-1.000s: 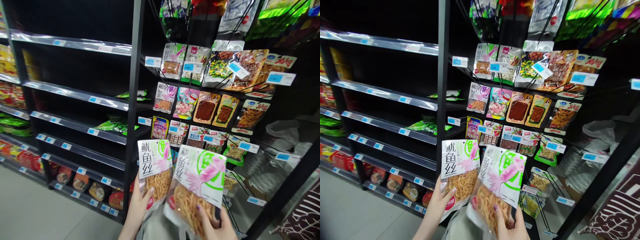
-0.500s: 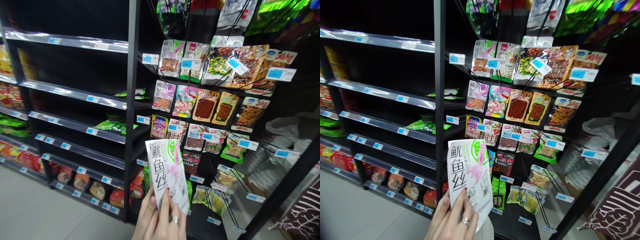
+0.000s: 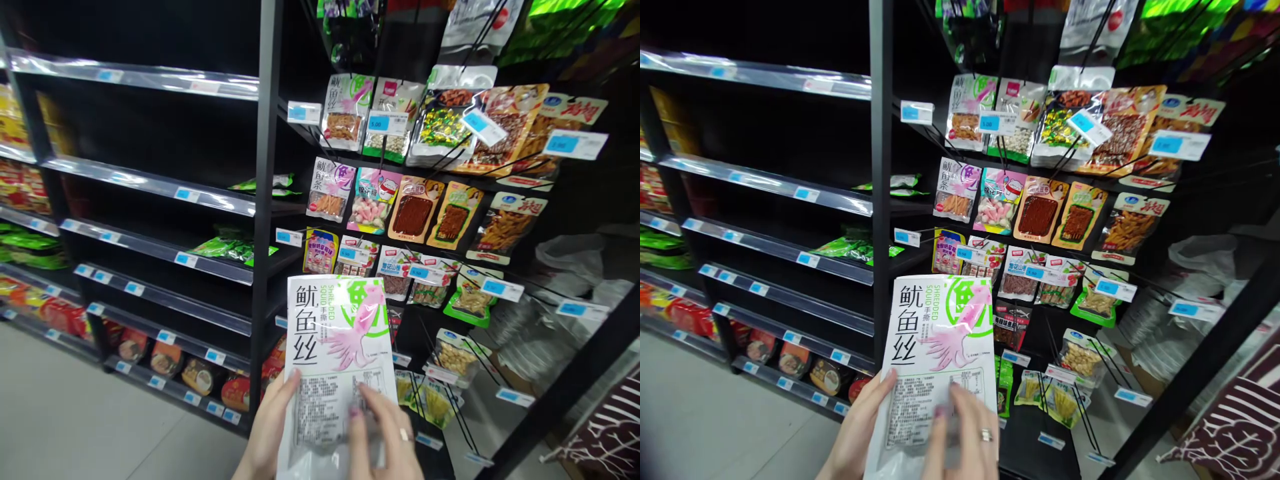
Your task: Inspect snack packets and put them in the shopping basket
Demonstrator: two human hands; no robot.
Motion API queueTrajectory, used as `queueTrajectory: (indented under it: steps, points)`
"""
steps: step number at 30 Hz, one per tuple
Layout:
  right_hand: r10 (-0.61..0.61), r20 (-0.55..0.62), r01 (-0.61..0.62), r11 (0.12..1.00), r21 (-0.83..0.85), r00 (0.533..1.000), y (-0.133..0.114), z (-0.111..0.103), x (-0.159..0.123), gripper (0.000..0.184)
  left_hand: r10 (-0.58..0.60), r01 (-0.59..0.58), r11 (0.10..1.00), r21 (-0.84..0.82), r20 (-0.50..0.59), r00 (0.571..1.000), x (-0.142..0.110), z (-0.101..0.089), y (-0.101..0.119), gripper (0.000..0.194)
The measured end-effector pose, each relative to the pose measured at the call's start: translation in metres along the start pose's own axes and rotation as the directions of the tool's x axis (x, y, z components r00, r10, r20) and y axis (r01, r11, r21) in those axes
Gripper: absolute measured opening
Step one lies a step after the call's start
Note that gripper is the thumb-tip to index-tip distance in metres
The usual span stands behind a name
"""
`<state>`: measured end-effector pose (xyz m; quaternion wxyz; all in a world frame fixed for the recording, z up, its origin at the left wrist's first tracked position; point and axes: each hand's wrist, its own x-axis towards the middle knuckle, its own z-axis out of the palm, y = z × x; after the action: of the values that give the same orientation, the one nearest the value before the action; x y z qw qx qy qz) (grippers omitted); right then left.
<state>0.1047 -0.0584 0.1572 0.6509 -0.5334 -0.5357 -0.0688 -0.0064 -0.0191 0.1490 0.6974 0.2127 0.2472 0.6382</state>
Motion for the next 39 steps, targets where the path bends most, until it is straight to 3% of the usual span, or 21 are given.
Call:
queueTrajectory:
  steps: [2, 4, 7, 9, 11, 14, 31, 39]
  points:
    - [0.145, -0.07, -0.155, 0.972, -0.174, 0.987, 0.018, -0.011, 0.01, 0.028, -0.023, 0.024, 1.0, -0.004, 0.045, 0.999, -0.001, -0.001, 0.0, 0.039]
    - [0.333, -0.059, -0.337, 0.912, -0.233, 0.941, 0.034, -0.02, 0.016, 0.041, -0.029, 0.025, 0.999, 0.042, 0.088, 0.996, -0.001, -0.002, 0.0, 0.038]
    - [0.55, 0.05, -0.546, 0.834, -0.077, 0.834, 0.053, -0.024, 0.019, 0.045, -0.049, 0.035, 0.995, 0.094, 0.152, 0.987, -0.002, -0.003, -0.003, 0.037]
    - [0.593, 0.151, -0.61, 0.784, 0.118, 0.791, 0.06, -0.024, 0.019, 0.041, -0.061, 0.046, 0.995, 0.092, 0.166, 0.984, -0.003, -0.002, -0.006, 0.037]
    - [0.586, 0.215, -0.624, 0.738, 0.257, 0.781, 0.062, -0.023, 0.02, 0.039, -0.062, 0.048, 0.995, 0.089, 0.168, 0.984, -0.003, -0.001, -0.007, 0.036]
    - [0.574, 0.241, -0.622, 0.713, 0.323, 0.783, 0.061, -0.022, 0.021, 0.038, -0.056, 0.037, 0.994, 0.105, 0.182, 0.982, -0.003, 0.0, -0.006, 0.035]
    - [0.58, 0.206, -0.615, 0.735, 0.286, 0.789, 0.059, -0.022, 0.022, 0.035, -0.013, -0.024, 0.976, 0.215, 0.17, 0.985, -0.011, 0.01, -0.007, 0.038]
    - [0.589, 0.207, -0.625, 0.735, 0.263, 0.781, 0.058, -0.023, 0.023, 0.035, -0.023, -0.012, 0.981, 0.191, 0.177, 0.984, -0.012, 0.014, -0.006, 0.036]
